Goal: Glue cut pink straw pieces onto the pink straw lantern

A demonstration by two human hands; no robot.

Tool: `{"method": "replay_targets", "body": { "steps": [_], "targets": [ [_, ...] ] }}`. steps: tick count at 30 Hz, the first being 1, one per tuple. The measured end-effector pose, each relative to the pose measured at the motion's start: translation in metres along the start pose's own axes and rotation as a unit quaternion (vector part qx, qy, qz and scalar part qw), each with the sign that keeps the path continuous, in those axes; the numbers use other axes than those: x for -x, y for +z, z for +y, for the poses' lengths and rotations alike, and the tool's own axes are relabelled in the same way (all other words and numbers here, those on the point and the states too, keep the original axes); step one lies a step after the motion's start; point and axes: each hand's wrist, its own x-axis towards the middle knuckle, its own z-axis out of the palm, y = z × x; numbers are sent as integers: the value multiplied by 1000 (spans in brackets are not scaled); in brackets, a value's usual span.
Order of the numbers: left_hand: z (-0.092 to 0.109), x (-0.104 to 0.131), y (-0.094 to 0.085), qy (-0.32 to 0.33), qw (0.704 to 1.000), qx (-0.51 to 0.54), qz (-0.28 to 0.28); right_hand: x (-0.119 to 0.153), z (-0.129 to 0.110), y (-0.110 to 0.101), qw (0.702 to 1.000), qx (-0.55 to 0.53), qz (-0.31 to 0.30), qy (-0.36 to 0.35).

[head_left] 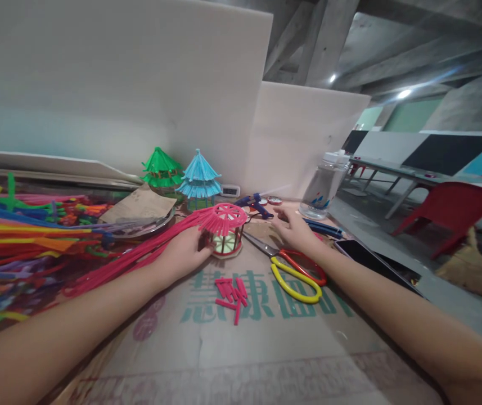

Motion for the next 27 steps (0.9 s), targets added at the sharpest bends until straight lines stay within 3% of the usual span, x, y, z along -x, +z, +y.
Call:
{"method": "replay_targets", "body": {
  "steps": [3, 8, 13, 20, 27],
  "targets": [
    [2, -1, -1, -9, 1000, -6, -24, 2, 12, 7, 999, 5, -31, -9],
    [3, 0, -3, -8, 1000, 1, -18, 5, 11, 10, 997, 18, -69, -23],
    [3, 1, -2, -7, 1000, 17, -16, 0, 9, 5, 996, 25, -84, 14],
    [7, 0, -4, -2, 1000, -1, -29, -44, 5, 6, 991, 17, -93, 90],
    [6, 0, -3, -23, 998, -47, -27, -76, -3, 36, 980, -89, -124, 125]
  ]
}}
